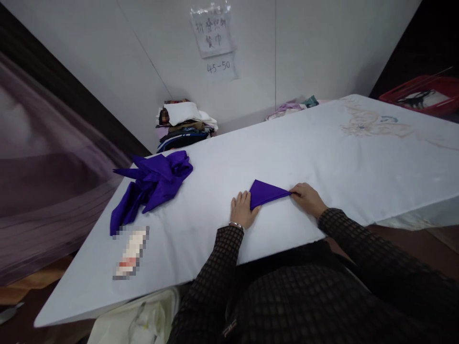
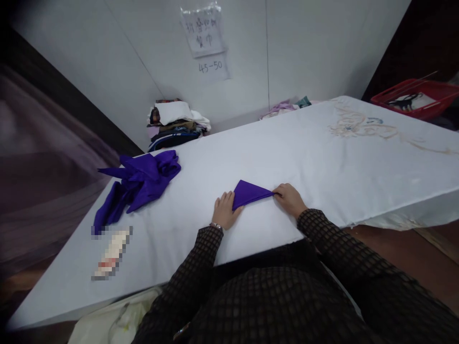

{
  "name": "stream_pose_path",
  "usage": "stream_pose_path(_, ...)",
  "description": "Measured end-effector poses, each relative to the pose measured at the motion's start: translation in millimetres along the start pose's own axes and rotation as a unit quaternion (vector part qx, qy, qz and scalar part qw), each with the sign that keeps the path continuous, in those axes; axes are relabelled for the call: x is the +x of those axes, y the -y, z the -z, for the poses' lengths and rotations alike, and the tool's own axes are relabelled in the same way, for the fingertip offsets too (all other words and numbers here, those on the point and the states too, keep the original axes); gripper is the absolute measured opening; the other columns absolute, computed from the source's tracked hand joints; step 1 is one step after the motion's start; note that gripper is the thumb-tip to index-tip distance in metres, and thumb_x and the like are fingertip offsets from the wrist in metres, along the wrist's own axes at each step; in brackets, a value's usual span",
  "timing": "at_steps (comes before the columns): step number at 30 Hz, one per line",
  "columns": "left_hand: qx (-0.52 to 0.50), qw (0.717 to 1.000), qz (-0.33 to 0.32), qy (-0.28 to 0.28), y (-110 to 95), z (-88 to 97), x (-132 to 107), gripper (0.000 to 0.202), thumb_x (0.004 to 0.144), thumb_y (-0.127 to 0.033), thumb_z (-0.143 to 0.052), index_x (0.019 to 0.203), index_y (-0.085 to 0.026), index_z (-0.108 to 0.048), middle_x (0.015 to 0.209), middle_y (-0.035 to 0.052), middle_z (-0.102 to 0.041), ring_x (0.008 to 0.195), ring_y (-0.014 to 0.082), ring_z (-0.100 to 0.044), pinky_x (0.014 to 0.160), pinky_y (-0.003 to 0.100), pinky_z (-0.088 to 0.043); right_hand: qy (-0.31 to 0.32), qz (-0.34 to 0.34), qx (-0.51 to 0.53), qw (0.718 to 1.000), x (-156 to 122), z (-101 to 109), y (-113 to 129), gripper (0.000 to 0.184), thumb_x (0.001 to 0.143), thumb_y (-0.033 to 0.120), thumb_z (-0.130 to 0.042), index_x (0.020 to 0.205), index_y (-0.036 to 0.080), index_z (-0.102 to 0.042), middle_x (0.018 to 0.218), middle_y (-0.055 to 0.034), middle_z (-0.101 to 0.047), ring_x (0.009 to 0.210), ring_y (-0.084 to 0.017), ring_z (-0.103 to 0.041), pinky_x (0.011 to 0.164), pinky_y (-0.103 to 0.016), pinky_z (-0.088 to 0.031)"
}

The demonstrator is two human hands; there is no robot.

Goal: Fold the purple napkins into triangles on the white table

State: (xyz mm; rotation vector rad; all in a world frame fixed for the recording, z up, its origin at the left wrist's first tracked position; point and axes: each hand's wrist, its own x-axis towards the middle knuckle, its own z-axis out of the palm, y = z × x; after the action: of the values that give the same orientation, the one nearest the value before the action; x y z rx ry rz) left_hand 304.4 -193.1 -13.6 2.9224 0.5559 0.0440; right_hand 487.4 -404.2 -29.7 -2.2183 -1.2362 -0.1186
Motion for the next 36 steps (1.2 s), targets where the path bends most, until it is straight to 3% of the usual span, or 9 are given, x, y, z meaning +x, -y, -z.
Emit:
stream_pose_path(9,-0.015,1.000,0.000,0.002,-1,2.5,0,0.066,0.090,-0.053,-0.035,0.143,-0.015,-0.029,0.150,0.0096,-0.030,0.140,0.0276,-0.020,0.113,0.050,-0.016,0.011,0.001,0.059,0.998,-5,3,-5,0.025,0.081,0.026,-0.052,0.099,0.020,-0.069,0.092,-0.0069,-0.065,0.088,-0.023,-0.056,0.079,-0.035,-0.046)
stream_pose_path(13,-0.018,1.000,-0.003,-0.006,-1,0.5,1,0.065,0.090,-0.053,-0.036,0.143,-0.015,-0.030,0.150,0.0099,-0.031,0.140,0.0279,-0.021,0.113,0.050,-0.016,0.010,-0.005,0.074,0.997,-6,6,-1,0.028,0.081,0.035,-0.056,0.101,0.020,-0.069,0.092,-0.0067,-0.066,0.088,-0.023,-0.056,0.080,-0.036,-0.045)
stream_pose_path(17,-0.022,1.000,-0.003,-0.008,-1,1.3,1,0.064,0.090,-0.052,-0.038,0.143,-0.016,-0.031,0.150,0.0104,-0.031,0.140,0.0280,-0.021,0.113,0.051,-0.016,0.014,-0.028,0.062,0.998,-2,7,4,0.030,0.084,0.042,-0.053,0.096,0.022,-0.070,0.087,-0.0060,-0.066,0.085,-0.023,-0.056,0.077,-0.037,-0.045)
stream_pose_path(25,-0.029,1.000,-0.002,-0.007,-2,1.6,0,0.065,0.090,-0.052,-0.038,0.143,-0.016,-0.030,0.150,0.0102,-0.031,0.139,0.0283,-0.021,0.113,0.051,-0.016,0.016,-0.017,0.020,1.000,-1,6,4,0.031,0.087,0.041,-0.047,0.091,0.021,-0.071,0.085,-0.0065,-0.067,0.082,-0.023,-0.058,0.075,-0.037,-0.046)
stream_pose_path(30,-0.020,1.000,-0.002,-0.007,-2,0.1,-1,0.067,0.089,-0.055,-0.036,0.144,-0.017,-0.029,0.150,0.0099,-0.032,0.139,0.0281,-0.021,0.112,0.051,-0.017,-0.020,0.052,-0.023,0.998,2,7,24,0.040,0.088,0.042,-0.047,0.114,0.016,-0.063,0.118,-0.0127,-0.061,0.109,-0.028,-0.054,0.094,-0.044,-0.043)
stream_pose_path(36,-0.008,1.000,0.000,-0.005,-3,0.5,-3,0.067,0.090,-0.055,-0.034,0.144,-0.015,-0.028,0.150,0.0093,-0.030,0.140,0.0274,-0.020,0.113,0.051,-0.017,0.078,0.170,-0.079,0.979,23,-18,66,0.061,0.091,0.053,-0.036,0.140,0.018,-0.039,0.146,-0.0127,-0.037,0.136,-0.029,-0.029,0.107,-0.050,-0.028)
